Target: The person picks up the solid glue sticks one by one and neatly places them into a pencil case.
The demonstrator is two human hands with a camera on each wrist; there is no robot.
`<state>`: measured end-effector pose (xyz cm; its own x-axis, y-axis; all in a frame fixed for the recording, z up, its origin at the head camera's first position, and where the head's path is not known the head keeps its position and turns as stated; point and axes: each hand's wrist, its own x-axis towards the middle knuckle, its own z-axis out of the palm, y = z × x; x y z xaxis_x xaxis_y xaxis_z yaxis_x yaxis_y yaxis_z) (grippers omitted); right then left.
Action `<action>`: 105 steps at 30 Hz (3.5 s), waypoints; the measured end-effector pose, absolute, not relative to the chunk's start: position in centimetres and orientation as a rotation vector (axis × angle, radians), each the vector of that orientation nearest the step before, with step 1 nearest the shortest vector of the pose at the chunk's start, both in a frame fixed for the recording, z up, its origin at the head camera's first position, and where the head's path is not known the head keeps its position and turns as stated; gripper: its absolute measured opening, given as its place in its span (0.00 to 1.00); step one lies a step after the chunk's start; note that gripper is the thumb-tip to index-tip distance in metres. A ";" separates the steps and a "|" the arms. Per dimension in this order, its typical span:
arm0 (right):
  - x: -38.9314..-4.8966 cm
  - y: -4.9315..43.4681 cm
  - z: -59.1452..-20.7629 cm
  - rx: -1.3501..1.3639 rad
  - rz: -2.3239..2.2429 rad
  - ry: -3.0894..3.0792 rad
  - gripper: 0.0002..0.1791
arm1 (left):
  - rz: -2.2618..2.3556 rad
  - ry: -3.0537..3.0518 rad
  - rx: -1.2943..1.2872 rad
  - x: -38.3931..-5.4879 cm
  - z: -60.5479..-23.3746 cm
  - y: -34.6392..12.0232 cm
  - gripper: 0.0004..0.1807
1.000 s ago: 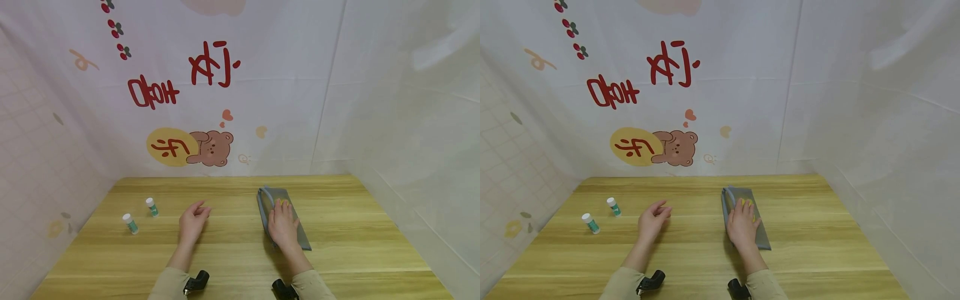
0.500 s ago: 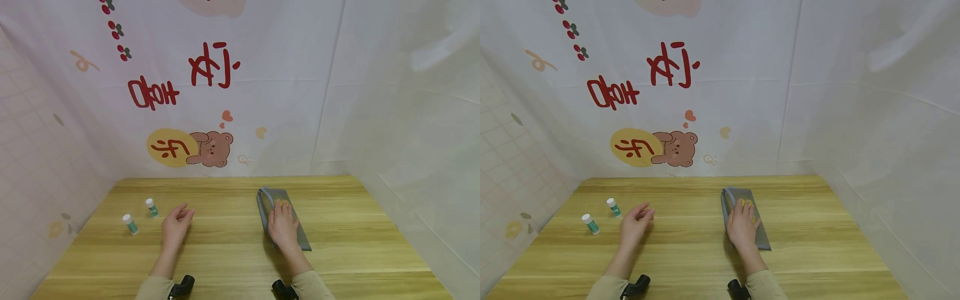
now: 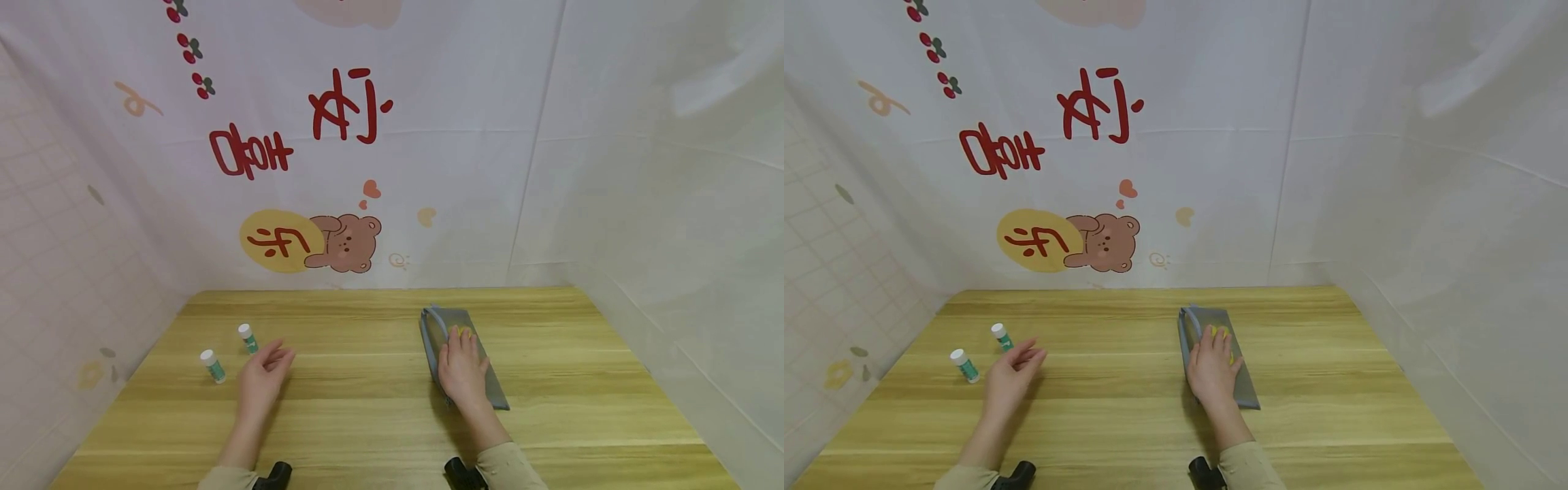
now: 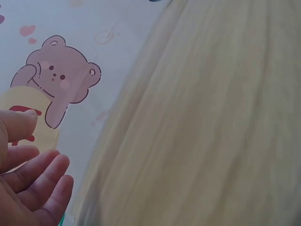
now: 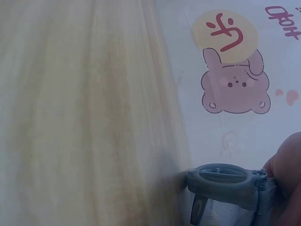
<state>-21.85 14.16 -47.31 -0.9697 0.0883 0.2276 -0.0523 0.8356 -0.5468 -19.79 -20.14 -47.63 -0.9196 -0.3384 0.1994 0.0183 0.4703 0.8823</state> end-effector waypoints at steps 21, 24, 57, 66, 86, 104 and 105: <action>-21.8 14.2 -47.5 -0.023 0.830 -2.774 0.27 | -1.298 -2.228 0.238 -17.7 -46.2 -23.1 0.22; -21.8 14.2 -47.6 -0.027 0.820 -2.773 0.27 | -1.305 -2.179 0.246 -17.3 -45.9 -23.4 0.21; -21.9 14.2 -47.4 -0.032 0.840 -2.788 0.27 | -1.429 -2.051 0.604 -16.0 -45.4 -31.5 0.30; -21.9 14.2 -47.5 -0.027 0.840 -2.776 0.27 | -1.535 -2.129 0.641 -16.5 -46.2 -32.0 0.37; -21.9 14.2 -47.4 -0.016 0.842 -2.774 0.27 | -1.571 -2.280 0.572 -17.5 -47.0 -30.8 0.36; -21.6 14.1 -47.3 -0.016 0.857 -2.779 0.27 | -1.405 -2.346 0.569 -17.8 -47.5 -30.6 0.24; -21.6 14.1 -47.3 -0.015 0.858 -2.779 0.27 | -1.409 -2.352 0.568 -17.7 -47.5 -30.6 0.24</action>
